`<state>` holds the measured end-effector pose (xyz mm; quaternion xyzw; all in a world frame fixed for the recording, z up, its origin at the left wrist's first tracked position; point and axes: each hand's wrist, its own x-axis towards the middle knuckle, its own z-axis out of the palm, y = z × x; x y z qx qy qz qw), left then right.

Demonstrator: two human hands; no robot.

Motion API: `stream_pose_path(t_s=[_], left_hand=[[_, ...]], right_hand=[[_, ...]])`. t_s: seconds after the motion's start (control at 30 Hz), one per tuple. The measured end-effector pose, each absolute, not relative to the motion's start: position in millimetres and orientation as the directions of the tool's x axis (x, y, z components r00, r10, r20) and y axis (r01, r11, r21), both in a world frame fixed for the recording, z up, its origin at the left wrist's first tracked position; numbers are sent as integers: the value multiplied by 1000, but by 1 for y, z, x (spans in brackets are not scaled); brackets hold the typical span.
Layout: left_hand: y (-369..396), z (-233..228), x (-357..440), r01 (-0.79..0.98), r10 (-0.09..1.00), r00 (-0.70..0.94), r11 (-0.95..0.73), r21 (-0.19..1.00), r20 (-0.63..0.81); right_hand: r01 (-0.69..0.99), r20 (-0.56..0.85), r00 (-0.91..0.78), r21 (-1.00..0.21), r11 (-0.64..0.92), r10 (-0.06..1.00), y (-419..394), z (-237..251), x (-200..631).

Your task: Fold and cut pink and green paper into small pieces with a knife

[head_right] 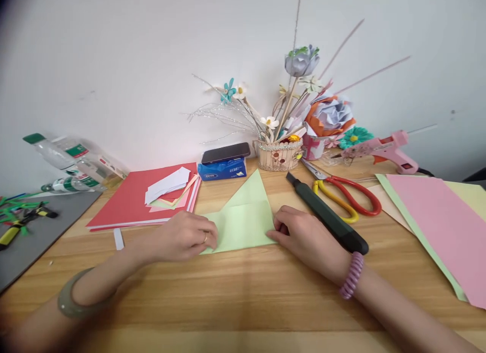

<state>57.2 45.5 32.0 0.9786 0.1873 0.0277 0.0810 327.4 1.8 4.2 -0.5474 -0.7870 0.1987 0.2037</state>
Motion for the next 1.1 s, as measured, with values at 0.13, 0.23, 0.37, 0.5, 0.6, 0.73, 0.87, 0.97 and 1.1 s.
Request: stream_pose_path(t_s=[0.13, 0.23, 0.37, 0.5, 0.6, 0.73, 0.87, 0.97, 1.1], left_hand=[[54, 18, 78, 266, 271, 957, -962, 64, 101], [59, 7, 84, 140, 147, 984, -987, 82, 96], [62, -1, 84, 120, 128, 991, -982, 144, 48], [60, 0, 84, 138, 138, 990, -983, 121, -8], [57, 3, 85, 153, 151, 988, -986, 71, -33], [53, 4, 85, 149, 148, 988, -989, 20, -43], [52, 5, 86, 137, 135, 990, -989, 50, -32], [52, 6, 87, 147, 142, 987, -987, 66, -76], [53, 6, 88, 157, 151, 982, -987, 46, -115]], right_hand=[[787, 103, -306, -532, 312, 946, 1, 5, 327], [790, 101, -305, -529, 310, 947, 1, 4, 326], [797, 94, -300, -522, 303, 949, 2, 4, 326], [808, 93, -294, -507, 299, 951, 2, 6, 326], [815, 88, -293, -497, 297, 952, 1, 7, 326], [822, 83, -281, -493, 284, 956, 0, 7, 325], [825, 83, -272, -493, 277, 959, 0, 5, 326], [825, 90, -272, -491, 281, 958, 0, 3, 326], [821, 112, -277, -488, 296, 954, -1, 2, 327]])
